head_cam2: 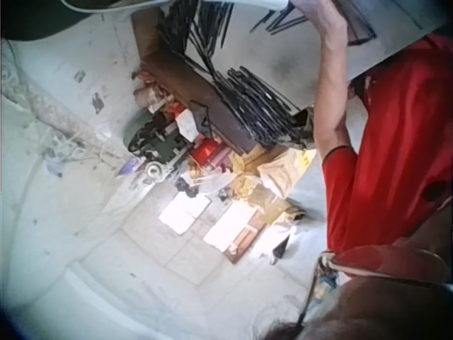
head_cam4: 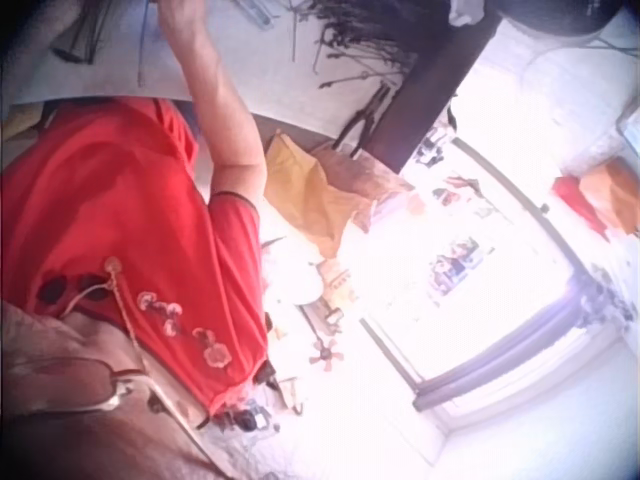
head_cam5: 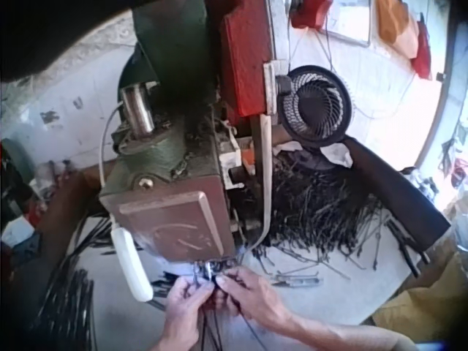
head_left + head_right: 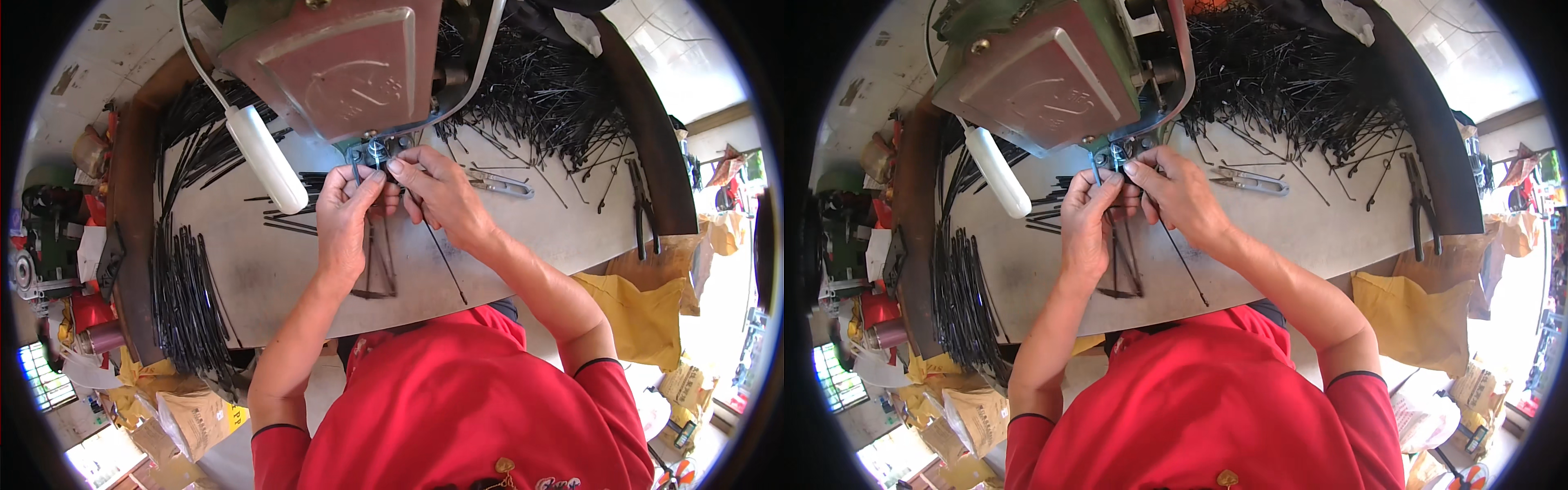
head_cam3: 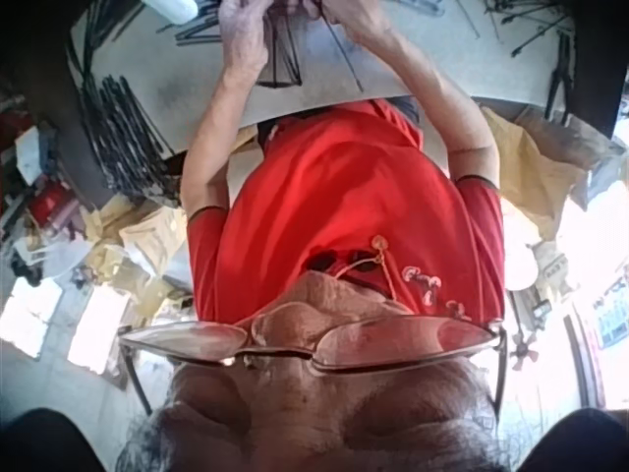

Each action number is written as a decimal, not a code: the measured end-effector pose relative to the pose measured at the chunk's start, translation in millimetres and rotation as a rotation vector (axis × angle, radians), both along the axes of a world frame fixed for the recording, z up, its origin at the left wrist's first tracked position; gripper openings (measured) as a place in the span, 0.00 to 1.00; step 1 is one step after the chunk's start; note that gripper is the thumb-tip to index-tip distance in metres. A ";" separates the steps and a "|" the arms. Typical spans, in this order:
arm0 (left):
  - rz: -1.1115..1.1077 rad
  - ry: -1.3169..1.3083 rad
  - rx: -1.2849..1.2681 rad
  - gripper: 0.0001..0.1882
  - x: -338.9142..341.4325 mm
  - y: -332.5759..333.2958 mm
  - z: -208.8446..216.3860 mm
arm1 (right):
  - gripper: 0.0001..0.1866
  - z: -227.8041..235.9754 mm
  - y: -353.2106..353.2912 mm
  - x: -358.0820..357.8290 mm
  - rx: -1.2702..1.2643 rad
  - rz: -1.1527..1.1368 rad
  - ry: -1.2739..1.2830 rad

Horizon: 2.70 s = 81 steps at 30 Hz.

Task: The person repeatedly picks up thin black metal rods from a pile on a workbench and inserts them into a manual bending machine. They operate the machine's lever to bend the rods and then place the finished pieces onto a separate pile on the table. The process is repeated continuously throughout the video.

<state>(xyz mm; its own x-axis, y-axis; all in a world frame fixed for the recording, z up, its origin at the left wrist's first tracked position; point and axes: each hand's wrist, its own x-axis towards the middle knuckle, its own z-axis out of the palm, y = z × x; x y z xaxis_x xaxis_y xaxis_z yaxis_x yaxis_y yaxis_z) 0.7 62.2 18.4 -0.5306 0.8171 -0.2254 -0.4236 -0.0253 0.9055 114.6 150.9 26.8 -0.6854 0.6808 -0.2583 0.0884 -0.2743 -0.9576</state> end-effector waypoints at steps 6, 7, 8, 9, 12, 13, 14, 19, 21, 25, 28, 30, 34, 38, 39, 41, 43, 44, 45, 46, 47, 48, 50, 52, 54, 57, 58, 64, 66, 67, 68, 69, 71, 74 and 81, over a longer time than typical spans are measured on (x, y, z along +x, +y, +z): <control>-0.117 -0.004 -0.026 0.08 -9.6 0.8 -0.3 | 0.12 6.2 -5.0 7.5 -0.038 0.022 0.062; -0.136 -0.030 -0.027 0.08 -11.1 1.6 -0.4 | 0.11 6.5 -4.8 8.0 -0.048 0.020 0.070; -0.148 -0.037 -0.034 0.08 -12.6 2.3 -0.7 | 0.11 7.2 -4.6 8.3 -0.057 0.018 0.079; -0.161 -0.044 -0.041 0.08 -13.9 2.9 -1.3 | 0.11 7.9 -4.9 9.0 -0.043 0.021 0.065; -0.183 -0.080 -0.021 0.08 -13.4 6.0 2.1 | 0.11 9.6 -4.9 10.8 -0.010 0.033 0.032; -0.188 -0.095 -0.007 0.08 -12.1 7.3 3.2 | 0.11 10.1 -3.4 11.5 -0.005 0.040 0.027; -0.159 -0.086 -0.004 0.09 -10.4 7.7 3.3 | 0.11 11.2 -1.8 11.7 0.000 0.049 0.024; -0.077 -0.039 0.057 0.11 -4.7 9.8 2.9 | 0.11 14.2 8.5 10.0 -0.027 0.100 0.031; -0.086 0.007 0.046 0.09 -9.8 11.9 1.5 | 0.10 13.5 13.4 7.6 -0.066 0.099 0.056; -0.048 0.016 0.007 0.08 -14.2 16.9 -4.5 | 0.11 3.5 20.1 0.2 -0.137 0.110 0.099; -0.044 -0.004 -0.004 0.07 -14.2 17.1 -5.8 | 0.12 2.5 19.4 -0.6 -0.170 0.100 0.106; -0.027 -0.037 0.034 0.10 -12.3 17.9 -8.3 | 0.12 2.8 17.7 -1.0 -0.198 0.090 0.132; 0.024 -0.133 0.084 0.09 -4.5 19.5 -2.6 | 0.12 -1.3 16.4 -1.9 -0.220 0.072 0.172; -0.019 -0.155 0.087 0.09 -10.3 17.7 -4.7 | 0.12 0.1 13.6 -2.7 -0.171 0.074 0.157; -0.020 -0.156 0.079 0.09 -12.0 17.1 -7.0 | 0.13 -1.0 11.3 -3.1 -0.190 0.058 0.173; -0.009 -0.163 0.072 0.09 -11.6 17.0 -7.5 | 0.13 -7.9 4.8 -3.3 -0.227 0.023 0.209; 0.017 -0.173 0.073 0.09 -7.7 17.9 -6.2 | 0.13 -14.0 2.8 -2.4 -0.210 0.017 0.238; 0.018 -0.160 0.075 0.09 -7.8 17.3 -6.4 | 0.13 -16.0 1.8 -2.1 -0.205 0.015 0.252; 0.018 -0.148 0.077 0.09 -8.1 16.8 -6.4 | 0.13 -15.3 0.9 -2.6 -0.208 0.008 0.250; 0.018 -0.136 0.079 0.09 -8.7 16.5 -6.5 | 0.13 -13.2 0.0 -3.7 -0.212 0.000 0.248; -0.001 -0.090 0.045 0.09 -10.7 16.4 -6.6 | 0.13 -11.2 -0.9 -3.4 -0.216 -0.012 0.241; -0.019 -0.043 0.010 0.08 -14.6 16.8 -5.5 | 0.13 -6.5 0.0 -2.8 -0.186 -0.007 0.196; -0.048 -0.033 0.004 0.08 -17.1 18.4 -3.4 | 0.13 4.9 3.1 -3.5 -0.128 0.010 0.108; -0.067 -0.104 0.060 0.08 -16.5 18.7 -2.0 | 0.14 6.9 3.7 -5.2 -0.111 0.026 0.081; -0.016 -0.141 0.097 0.08 -11.6 19.1 -4.9 | 0.14 6.5 4.7 -5.1 -0.115 0.022 0.113; 0.064 -0.151 0.135 0.09 -2.9 18.1 -11.7 | 0.11 -7.7 -0.1 -1.0 -0.179 -0.017 0.217; 0.057 -0.121 0.124 0.09 -3.4 17.9 -11.6 | 0.11 -8.8 -1.3 -0.1 -0.195 -0.033 0.235; 0.000 -0.053 0.024 0.08 -12.7 16.3 -7.4 | 0.12 2.0 -7.1 -4.8 -0.010 -0.043 0.097; 0.007 -0.073 0.044 0.10 -13.3 18.6 -8.4 | 0.12 0.9 -6.5 -6.6 -0.004 -0.044 0.101; 0.053 -0.118 0.026 0.10 -7.9 17.6 -6.2 | 0.12 -5.2 -8.4 -5.2 -0.041 -0.048 0.124; 0.062 -0.126 0.028 0.10 -6.5 16.4 -8.2 | 0.12 -10.4 -10.1 -4.2 -0.080 -0.053 0.144; 0.071 -0.134 0.030 0.11 -5.9 15.6 -12.0 | 0.12 -12.7 -10.8 -5.4 -0.104 -0.083 0.182; 0.110 -0.144 0.038 0.11 -1.6 16.9 -10.3 | 0.11 -7.0 -10.0 -4.1 -0.075 -0.064 0.157; 0.049 0.004 -0.019 0.12 -6.9 13.3 -7.2 | 0.11 6.7 -4.2 -2.8 0.007 -0.007 0.057; -0.007 0.019 -0.091 0.12 -15.3 16.7 7.9 | 0.10 6.8 -2.1 -2.6 -0.103 0.004 0.079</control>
<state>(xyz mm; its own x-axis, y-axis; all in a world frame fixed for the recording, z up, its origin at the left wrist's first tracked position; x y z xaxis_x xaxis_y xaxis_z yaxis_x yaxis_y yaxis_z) -14.6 79.0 26.3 -0.5295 0.7977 -0.2887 -0.4061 0.0605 0.9118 112.0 148.9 33.6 -0.7089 0.6508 -0.2717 0.0148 -0.3715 -0.9283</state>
